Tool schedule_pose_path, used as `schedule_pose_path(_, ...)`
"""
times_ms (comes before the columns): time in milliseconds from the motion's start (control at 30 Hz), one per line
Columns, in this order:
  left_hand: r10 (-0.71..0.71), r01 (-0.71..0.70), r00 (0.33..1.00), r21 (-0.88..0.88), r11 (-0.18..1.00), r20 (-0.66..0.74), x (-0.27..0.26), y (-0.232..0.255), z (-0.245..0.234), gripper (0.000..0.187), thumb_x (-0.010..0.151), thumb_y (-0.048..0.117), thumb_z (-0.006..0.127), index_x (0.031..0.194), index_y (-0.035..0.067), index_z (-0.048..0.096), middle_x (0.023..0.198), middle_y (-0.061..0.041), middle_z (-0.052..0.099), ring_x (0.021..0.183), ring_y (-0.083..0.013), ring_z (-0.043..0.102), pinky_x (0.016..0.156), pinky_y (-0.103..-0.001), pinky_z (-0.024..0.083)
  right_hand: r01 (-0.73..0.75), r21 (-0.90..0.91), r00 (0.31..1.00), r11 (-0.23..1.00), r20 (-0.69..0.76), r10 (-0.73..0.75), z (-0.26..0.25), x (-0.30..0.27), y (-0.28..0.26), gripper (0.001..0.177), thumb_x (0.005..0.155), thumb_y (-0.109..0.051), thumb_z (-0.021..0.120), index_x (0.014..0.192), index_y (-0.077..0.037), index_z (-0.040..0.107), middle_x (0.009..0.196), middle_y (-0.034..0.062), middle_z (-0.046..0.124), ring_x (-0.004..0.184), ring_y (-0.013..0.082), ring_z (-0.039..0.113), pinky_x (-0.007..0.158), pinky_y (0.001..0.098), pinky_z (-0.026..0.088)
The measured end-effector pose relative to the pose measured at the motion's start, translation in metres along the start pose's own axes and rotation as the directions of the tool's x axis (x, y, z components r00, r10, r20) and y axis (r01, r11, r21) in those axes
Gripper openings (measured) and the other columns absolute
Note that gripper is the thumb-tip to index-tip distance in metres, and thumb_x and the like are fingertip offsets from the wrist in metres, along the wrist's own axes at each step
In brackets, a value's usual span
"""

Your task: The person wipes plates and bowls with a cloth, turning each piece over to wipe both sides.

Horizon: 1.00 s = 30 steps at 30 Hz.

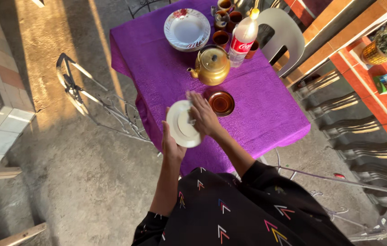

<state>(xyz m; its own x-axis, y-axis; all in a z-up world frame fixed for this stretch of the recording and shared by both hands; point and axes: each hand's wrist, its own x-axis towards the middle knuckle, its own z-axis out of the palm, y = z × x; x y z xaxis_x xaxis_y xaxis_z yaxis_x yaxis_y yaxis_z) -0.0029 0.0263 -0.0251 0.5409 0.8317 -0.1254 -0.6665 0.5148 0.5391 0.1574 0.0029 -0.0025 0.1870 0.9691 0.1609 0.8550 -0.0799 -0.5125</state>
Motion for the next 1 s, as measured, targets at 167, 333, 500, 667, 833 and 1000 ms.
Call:
schedule_pose_path(167, 0.061, -0.074, 0.990, -0.104, 0.992, -0.125, 0.004, 0.008, -0.016, 0.077, 0.105, 0.060, 0.036, 0.161, 0.007, 0.027, 0.159, -0.022, 0.040, 0.144, -0.0390, 0.044, 0.118, -0.054, 0.041, 0.254, 0.027, 0.967, 0.967, -0.031, -0.253, 0.041, -0.087, -0.036, 0.076, 0.099, -0.022, 0.059, 0.157, 0.008, 0.020, 0.166, 0.0259, 0.018, 0.155, 0.0431, 0.006, 0.123, 0.0608, 0.003)
schedule_pose_path(333, 0.052, -0.059, 0.995, -0.067, 0.996, -0.089, -0.006, -0.002, 0.001, 0.073, 0.103, 0.058, 0.036, 0.162, 0.017, 0.023, 0.164, -0.012, 0.035, 0.148, -0.0322, 0.040, 0.121, -0.051, 0.038, -0.097, 0.085, 0.994, 0.992, 0.057, 0.092, 0.021, -0.024, 0.006, 0.072, 0.105, -0.031, 0.043, 0.165, 0.000, 0.019, 0.173, 0.0206, 0.017, 0.163, 0.0374, 0.007, 0.131, 0.0552, 0.006)
schedule_pose_path(500, 0.188, -0.207, 0.954, -0.060, 0.977, -0.232, -0.010, 0.018, 0.013, 0.068, 0.104, 0.053, 0.031, 0.161, 0.017, 0.022, 0.162, -0.014, 0.035, 0.146, -0.0346, 0.041, 0.118, -0.054, 0.040, -0.097, -0.172, 0.973, 0.980, 0.191, 0.130, 0.036, -0.068, -0.031, 0.085, 0.095, -0.039, 0.051, 0.160, -0.001, 0.013, 0.169, 0.0193, 0.008, 0.157, 0.0394, 0.001, 0.125, 0.0563, 0.001)
schedule_pose_path(667, 0.176, -0.182, 0.964, -0.011, 0.983, -0.199, -0.037, -0.009, 0.017, 0.070, 0.106, 0.053, 0.030, 0.162, 0.014, 0.022, 0.162, -0.017, 0.037, 0.147, -0.0353, 0.041, 0.119, -0.051, 0.040, 0.053, -0.042, 0.998, 0.998, 0.022, -0.052, 0.013, -0.021, 0.020, 0.070, 0.111, -0.023, 0.046, 0.170, -0.002, 0.016, 0.180, 0.0179, 0.014, 0.166, 0.0367, 0.012, 0.133, 0.0541, 0.009)
schedule_pose_path(833, -0.021, 0.002, 0.987, -0.116, 0.993, -0.157, -0.047, -0.038, 0.009, 0.073, 0.110, 0.056, 0.025, 0.163, 0.005, 0.026, 0.163, -0.020, 0.038, 0.148, -0.0349, 0.040, 0.119, -0.048, 0.039, 0.098, -0.008, 0.855, 0.995, 0.512, -0.080, -0.029, -0.015, -0.052, 0.078, 0.096, -0.025, 0.055, 0.164, -0.008, 0.020, 0.171, 0.0136, 0.021, 0.160, 0.0331, 0.015, 0.129, 0.0532, 0.015)
schedule_pose_path(1000, 0.093, -0.120, 0.955, -0.078, 0.990, -0.281, -0.080, -0.020, 0.017, 0.074, 0.103, 0.061, 0.028, 0.163, 0.018, 0.023, 0.164, -0.013, 0.035, 0.149, -0.0327, 0.038, 0.120, -0.050, 0.039, 0.312, 0.058, 0.810, 0.948, 0.506, -0.298, -0.032, -0.007, -0.039, 0.078, 0.097, -0.030, 0.057, 0.163, -0.008, 0.022, 0.169, 0.0150, 0.020, 0.159, 0.0351, 0.012, 0.129, 0.0579, 0.010)
